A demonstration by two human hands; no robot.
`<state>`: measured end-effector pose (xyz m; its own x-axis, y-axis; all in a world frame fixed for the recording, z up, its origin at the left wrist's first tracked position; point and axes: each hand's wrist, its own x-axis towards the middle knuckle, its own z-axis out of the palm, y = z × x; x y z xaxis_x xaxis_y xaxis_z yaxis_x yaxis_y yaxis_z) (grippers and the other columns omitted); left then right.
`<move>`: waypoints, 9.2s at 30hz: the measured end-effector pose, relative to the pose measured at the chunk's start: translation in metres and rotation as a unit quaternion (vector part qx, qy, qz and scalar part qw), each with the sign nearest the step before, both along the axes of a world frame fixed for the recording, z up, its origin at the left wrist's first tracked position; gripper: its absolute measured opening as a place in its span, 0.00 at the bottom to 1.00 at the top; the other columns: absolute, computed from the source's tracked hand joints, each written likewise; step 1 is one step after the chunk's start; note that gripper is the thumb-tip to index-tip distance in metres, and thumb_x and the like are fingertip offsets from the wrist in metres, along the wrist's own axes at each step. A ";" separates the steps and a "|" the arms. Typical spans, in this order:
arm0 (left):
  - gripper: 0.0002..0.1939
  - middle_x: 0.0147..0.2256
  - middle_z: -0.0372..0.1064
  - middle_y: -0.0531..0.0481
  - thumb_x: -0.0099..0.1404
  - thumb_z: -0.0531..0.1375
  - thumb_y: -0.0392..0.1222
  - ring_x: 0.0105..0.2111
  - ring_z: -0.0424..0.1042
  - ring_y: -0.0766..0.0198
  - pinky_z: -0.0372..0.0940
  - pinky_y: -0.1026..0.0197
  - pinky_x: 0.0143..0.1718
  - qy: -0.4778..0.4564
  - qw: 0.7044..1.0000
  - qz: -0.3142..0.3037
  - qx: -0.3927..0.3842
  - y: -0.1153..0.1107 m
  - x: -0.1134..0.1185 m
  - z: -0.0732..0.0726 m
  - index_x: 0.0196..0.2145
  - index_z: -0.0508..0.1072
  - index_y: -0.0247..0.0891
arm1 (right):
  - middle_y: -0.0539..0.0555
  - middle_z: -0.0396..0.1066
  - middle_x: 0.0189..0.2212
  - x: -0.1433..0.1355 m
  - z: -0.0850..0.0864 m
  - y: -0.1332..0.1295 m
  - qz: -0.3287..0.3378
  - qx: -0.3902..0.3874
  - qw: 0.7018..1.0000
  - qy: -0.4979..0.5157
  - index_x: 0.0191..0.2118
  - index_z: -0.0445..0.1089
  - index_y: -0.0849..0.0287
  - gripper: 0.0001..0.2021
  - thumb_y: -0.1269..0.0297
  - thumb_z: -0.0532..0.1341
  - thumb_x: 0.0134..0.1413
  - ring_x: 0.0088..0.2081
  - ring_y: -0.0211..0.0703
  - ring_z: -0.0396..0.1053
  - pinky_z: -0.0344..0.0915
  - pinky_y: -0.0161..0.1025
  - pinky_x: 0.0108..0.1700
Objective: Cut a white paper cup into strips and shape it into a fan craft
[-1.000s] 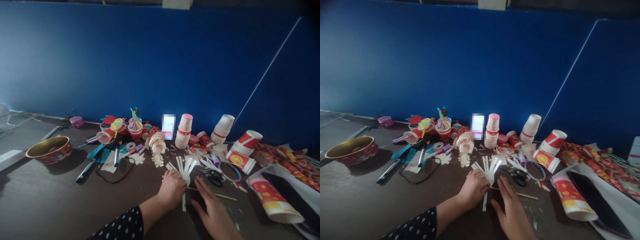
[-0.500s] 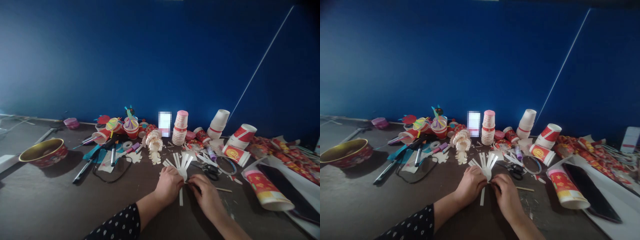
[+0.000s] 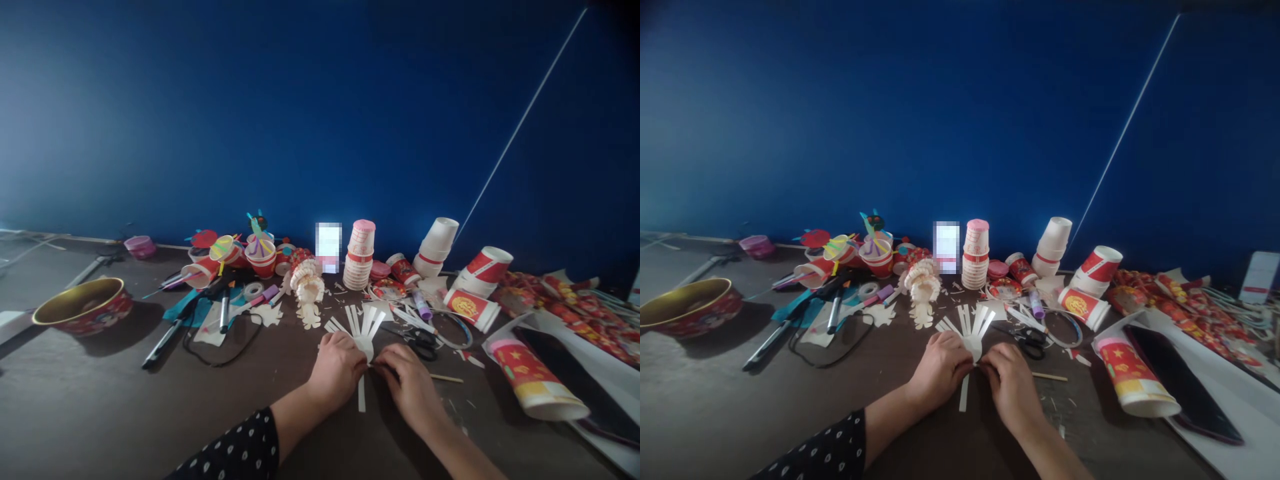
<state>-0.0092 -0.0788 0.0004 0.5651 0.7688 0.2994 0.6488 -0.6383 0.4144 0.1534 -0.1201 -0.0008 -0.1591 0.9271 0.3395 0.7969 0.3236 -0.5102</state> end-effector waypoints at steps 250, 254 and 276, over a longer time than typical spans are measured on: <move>0.10 0.31 0.66 0.47 0.47 0.53 0.28 0.34 0.63 0.60 0.59 0.59 0.38 -0.015 0.998 -0.058 0.022 -0.016 -0.016 -0.003 0.27 0.70 0.36 | 0.57 0.74 0.41 -0.007 -0.031 -0.048 -0.046 0.153 0.934 -0.319 0.42 0.72 0.63 0.21 0.81 0.52 0.42 0.42 0.44 0.71 0.58 0.44 0.49; 0.08 0.30 0.67 0.47 0.46 0.52 0.27 0.34 0.63 0.60 0.60 0.60 0.38 -0.016 0.996 -0.085 0.028 -0.014 -0.015 -0.005 0.23 0.69 0.35 | 0.57 0.74 0.41 -0.010 -0.031 -0.047 -0.048 0.144 0.927 -0.343 0.42 0.72 0.64 0.20 0.81 0.52 0.42 0.42 0.45 0.71 0.59 0.45 0.49; 0.06 0.39 0.70 0.47 0.63 0.53 0.33 0.47 0.63 0.60 0.57 0.58 0.52 0.017 0.986 -0.163 0.034 -0.003 -0.017 -0.001 0.31 0.69 0.35 | 0.65 0.73 0.41 -0.020 -0.035 -0.043 -0.070 0.137 0.907 -0.392 0.42 0.72 0.72 0.21 0.83 0.51 0.41 0.43 0.50 0.70 0.63 0.48 0.48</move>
<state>-0.0257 -0.0816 -0.0007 0.7900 0.5228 0.3203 0.4172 -0.8412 0.3440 0.1335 -0.1628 -0.0359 -0.3385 0.8545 0.3941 0.9231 0.2204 0.3151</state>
